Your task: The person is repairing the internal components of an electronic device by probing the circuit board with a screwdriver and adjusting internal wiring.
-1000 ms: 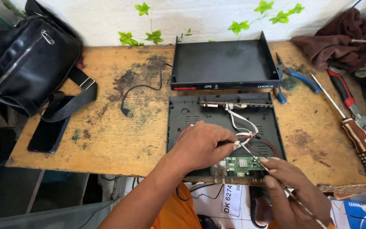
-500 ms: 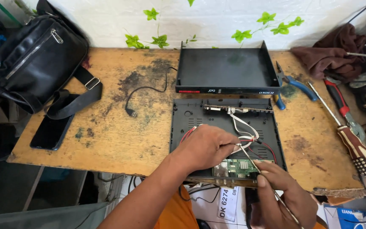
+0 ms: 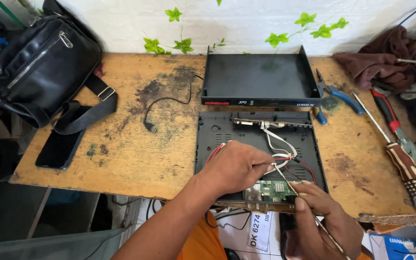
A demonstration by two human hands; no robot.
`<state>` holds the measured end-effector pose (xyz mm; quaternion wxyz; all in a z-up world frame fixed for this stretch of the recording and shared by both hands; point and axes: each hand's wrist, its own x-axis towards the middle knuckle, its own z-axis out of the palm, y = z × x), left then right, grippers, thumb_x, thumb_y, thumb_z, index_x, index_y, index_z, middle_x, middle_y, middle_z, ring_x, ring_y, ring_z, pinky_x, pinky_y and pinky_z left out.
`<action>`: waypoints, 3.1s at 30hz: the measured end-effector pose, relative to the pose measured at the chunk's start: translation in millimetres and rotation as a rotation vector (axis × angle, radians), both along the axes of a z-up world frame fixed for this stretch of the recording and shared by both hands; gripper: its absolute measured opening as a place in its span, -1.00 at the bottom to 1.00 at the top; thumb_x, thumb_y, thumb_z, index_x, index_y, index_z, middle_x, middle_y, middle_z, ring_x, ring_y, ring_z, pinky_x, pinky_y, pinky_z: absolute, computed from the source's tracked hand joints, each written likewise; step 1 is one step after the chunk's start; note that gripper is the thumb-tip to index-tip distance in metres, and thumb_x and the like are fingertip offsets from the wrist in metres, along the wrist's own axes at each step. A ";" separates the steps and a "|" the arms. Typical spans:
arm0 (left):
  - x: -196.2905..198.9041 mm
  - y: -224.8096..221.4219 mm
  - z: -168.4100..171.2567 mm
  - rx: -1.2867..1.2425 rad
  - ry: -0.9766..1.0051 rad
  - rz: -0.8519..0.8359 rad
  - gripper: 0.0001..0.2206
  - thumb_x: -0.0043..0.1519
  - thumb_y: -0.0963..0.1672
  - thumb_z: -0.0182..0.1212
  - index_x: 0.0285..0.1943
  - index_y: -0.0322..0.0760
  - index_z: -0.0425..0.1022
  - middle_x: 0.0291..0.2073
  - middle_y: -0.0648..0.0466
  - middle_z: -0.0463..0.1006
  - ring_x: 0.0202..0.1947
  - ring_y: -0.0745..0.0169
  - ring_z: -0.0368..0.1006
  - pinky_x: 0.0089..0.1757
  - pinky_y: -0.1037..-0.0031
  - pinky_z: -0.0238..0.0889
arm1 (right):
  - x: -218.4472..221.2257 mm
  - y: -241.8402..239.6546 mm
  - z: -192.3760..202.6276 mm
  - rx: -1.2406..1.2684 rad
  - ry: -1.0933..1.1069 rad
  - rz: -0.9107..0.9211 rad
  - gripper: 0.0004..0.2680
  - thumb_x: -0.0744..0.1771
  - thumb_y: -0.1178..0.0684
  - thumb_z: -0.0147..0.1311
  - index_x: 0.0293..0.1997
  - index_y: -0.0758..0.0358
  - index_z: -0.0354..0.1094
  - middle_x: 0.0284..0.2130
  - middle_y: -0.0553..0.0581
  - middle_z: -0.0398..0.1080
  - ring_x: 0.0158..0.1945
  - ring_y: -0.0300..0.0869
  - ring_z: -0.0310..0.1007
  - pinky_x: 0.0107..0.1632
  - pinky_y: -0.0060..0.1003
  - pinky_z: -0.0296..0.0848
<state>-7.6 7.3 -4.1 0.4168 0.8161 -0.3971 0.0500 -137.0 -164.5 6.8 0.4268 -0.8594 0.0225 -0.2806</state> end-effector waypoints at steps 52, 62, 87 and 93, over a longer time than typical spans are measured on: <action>7.3 -5.8 -2.4 0.167 0.182 0.081 -0.88 0.27 -0.12 0.26 -0.23 -0.12 0.72 -0.54 0.22 0.68 -0.56 0.30 0.53 -0.49 0.33 0.28 | 85.6 -118.3 14.6 -0.480 0.936 -0.258 -0.74 0.40 -0.21 -0.16 0.01 0.06 0.37 -0.03 0.30 0.53 0.04 0.25 0.51 0.00 0.19 0.40; 7.0 -8.1 -4.5 0.187 0.221 0.126 -0.87 0.25 -0.07 0.27 -0.19 -0.08 0.73 -0.40 0.22 0.76 -0.43 0.26 0.62 -0.39 0.29 0.37 | 103.2 -106.1 21.5 -0.482 0.921 -0.238 -0.77 0.44 -0.22 -0.14 -0.05 0.05 0.33 -0.07 0.12 0.49 -0.06 0.06 0.52 0.04 0.12 0.48; 8.0 -9.5 -4.2 0.193 0.156 0.109 -0.86 0.26 -0.08 0.27 -0.20 -0.12 0.73 -0.35 0.20 0.78 -0.37 0.26 0.69 -0.35 0.31 0.47 | 113.9 -111.5 1.4 -0.468 0.806 -0.174 -0.76 0.46 -0.19 -0.16 -0.01 0.12 0.32 -0.15 0.13 0.45 -0.18 0.01 0.53 -0.05 0.03 0.50; 7.4 -8.1 -5.4 0.171 0.149 0.099 -0.87 0.25 -0.08 0.27 -0.23 -0.11 0.71 -0.39 0.22 0.76 -0.41 0.28 0.65 -0.39 0.32 0.41 | 115.0 -104.7 12.1 -0.475 0.953 -0.181 -0.71 0.46 -0.23 -0.25 0.19 0.04 0.25 0.12 0.12 0.37 0.01 0.07 0.53 0.17 0.11 0.42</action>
